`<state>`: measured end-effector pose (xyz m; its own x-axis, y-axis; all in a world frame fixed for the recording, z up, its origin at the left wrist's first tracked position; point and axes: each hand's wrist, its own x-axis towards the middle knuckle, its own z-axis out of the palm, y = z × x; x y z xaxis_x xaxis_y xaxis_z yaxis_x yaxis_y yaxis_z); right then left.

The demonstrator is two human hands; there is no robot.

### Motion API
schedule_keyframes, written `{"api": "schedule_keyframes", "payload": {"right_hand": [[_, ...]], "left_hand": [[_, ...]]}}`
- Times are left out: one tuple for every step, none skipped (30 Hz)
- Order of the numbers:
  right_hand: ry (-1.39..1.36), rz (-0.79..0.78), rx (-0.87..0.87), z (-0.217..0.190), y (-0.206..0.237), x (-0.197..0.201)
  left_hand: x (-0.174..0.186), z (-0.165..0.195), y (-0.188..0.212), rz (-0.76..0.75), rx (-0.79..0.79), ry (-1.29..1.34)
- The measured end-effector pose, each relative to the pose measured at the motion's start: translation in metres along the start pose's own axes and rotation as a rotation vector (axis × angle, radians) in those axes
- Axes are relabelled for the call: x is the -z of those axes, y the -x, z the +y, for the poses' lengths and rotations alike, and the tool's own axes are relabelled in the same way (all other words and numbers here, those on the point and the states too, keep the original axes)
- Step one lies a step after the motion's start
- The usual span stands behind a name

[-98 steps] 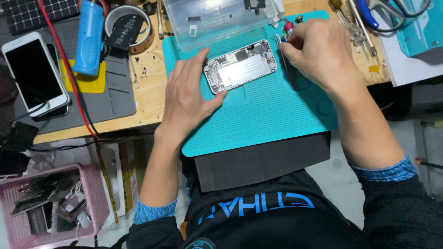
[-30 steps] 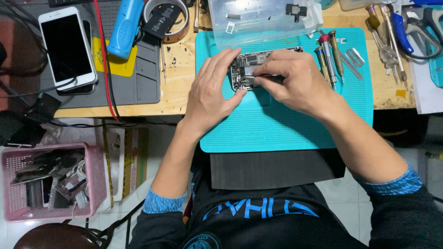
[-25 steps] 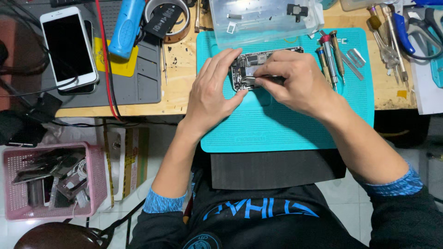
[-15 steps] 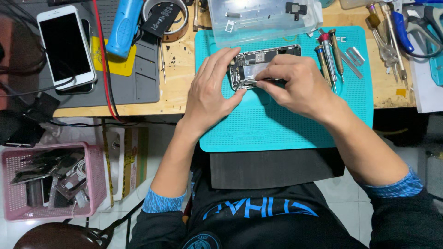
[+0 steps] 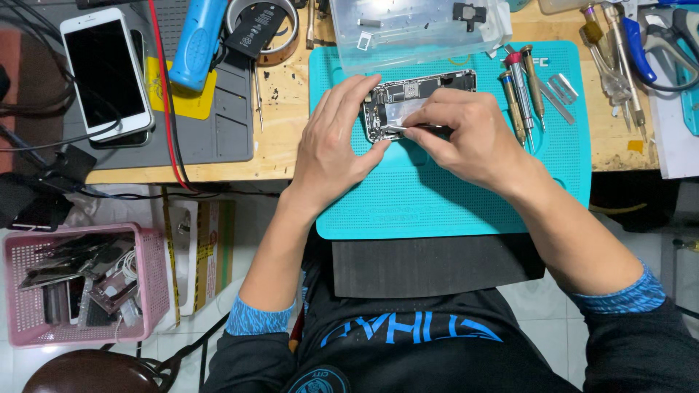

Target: The person disassembles and reassembles a smartphone on a teal repair mat, using a screwdriver to remove and reinstall screws and tweezers and fingers to lift, reposition, and seat internal components and the metal frame. They flip the phone chassis over and continue working on the other side.

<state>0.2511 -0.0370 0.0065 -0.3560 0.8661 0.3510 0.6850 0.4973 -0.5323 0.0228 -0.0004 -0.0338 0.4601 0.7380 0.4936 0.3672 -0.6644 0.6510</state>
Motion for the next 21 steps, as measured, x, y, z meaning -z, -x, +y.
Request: {"api": "schedule_keyframes", "payload": {"right_hand": [[-0.002, 0.000, -0.006, 0.0000, 0.0003, 0.0000], [-0.004, 0.000, -0.012, -0.0001, 0.0003, -0.0001], [-0.005, 0.002, -0.009, -0.0001, 0.0004, 0.0000], [-0.006, 0.003, -0.007, -0.0001, 0.0004, 0.0000], [-0.008, 0.005, -0.005, -0.0002, 0.0004, 0.0000], [-0.017, 0.005, -0.020, -0.0004, 0.0004, -0.0002], [-0.025, 0.006, -0.036, -0.0004, 0.0004, -0.0003], [-0.033, 0.007, -0.050, -0.0003, 0.0002, -0.0005], [-0.042, 0.004, -0.053, -0.0003, -0.0001, -0.0009], [-0.050, 0.002, -0.058, -0.0003, -0.0004, -0.0016], [-0.058, -0.001, -0.063, -0.0003, -0.0007, -0.0020], [-0.044, 0.003, -0.043, -0.0002, -0.0011, -0.0024], [-0.032, 0.006, -0.023, -0.0003, -0.0015, -0.0030], [-0.019, 0.009, -0.002, -0.0004, -0.0018, -0.0037], [-0.025, 0.007, -0.012, -0.0007, -0.0020, -0.0042], [-0.030, 0.005, -0.024, -0.0011, -0.0020, -0.0046], [-0.035, 0.003, -0.036, -0.0014, -0.0020, -0.0050], [-0.055, 0.000, -0.058, -0.0018, -0.0021, -0.0055], [-0.076, -0.004, -0.079, -0.0021, -0.0021, -0.0059], [-0.098, -0.009, -0.101, -0.0022, -0.0022, -0.0064], [-0.111, -0.009, -0.112, -0.0023, -0.0021, -0.0063]], "left_hand": [[-0.0002, 0.0002, 0.0000, 0.001, -0.001, 0.000], [-0.0003, 0.0000, -0.0001, 0.002, -0.003, 0.001], [-0.0001, -0.0002, -0.0002, 0.000, -0.001, -0.001], [0.0001, -0.0004, -0.0002, -0.001, 0.002, -0.003], [0.0001, -0.0005, -0.0001, -0.003, 0.005, -0.005], [0.0002, -0.0006, 0.0003, -0.003, 0.004, -0.004], [0.0001, -0.0006, 0.0005, -0.003, 0.004, -0.003], [0.0000, -0.0008, 0.0005, -0.001, 0.003, -0.002], [0.0001, -0.0009, 0.0003, 0.000, 0.003, -0.006], [0.0000, -0.0012, 0.0004, 0.000, 0.003, -0.009], [-0.0003, -0.0012, 0.0003, 0.001, 0.003, -0.011], [-0.0006, -0.0013, 0.0001, 0.001, 0.003, -0.011], [-0.0007, -0.0012, 0.0000, 0.002, 0.004, -0.012], [-0.0007, -0.0012, 0.0003, 0.003, 0.005, -0.013], [-0.0005, -0.0013, 0.0003, 0.005, -0.001, -0.016], [-0.0005, -0.0013, 0.0004, 0.007, -0.008, -0.019], [-0.0008, -0.0010, 0.0004, 0.008, -0.015, -0.021], [-0.0009, -0.0010, 0.0003, 0.004, -0.006, -0.014], [-0.0010, -0.0009, 0.0002, 0.000, 0.004, -0.008], [-0.0009, -0.0007, 0.0003, -0.004, 0.014, -0.002], [-0.0007, -0.0005, 0.0004, -0.004, 0.012, 0.000]]}}
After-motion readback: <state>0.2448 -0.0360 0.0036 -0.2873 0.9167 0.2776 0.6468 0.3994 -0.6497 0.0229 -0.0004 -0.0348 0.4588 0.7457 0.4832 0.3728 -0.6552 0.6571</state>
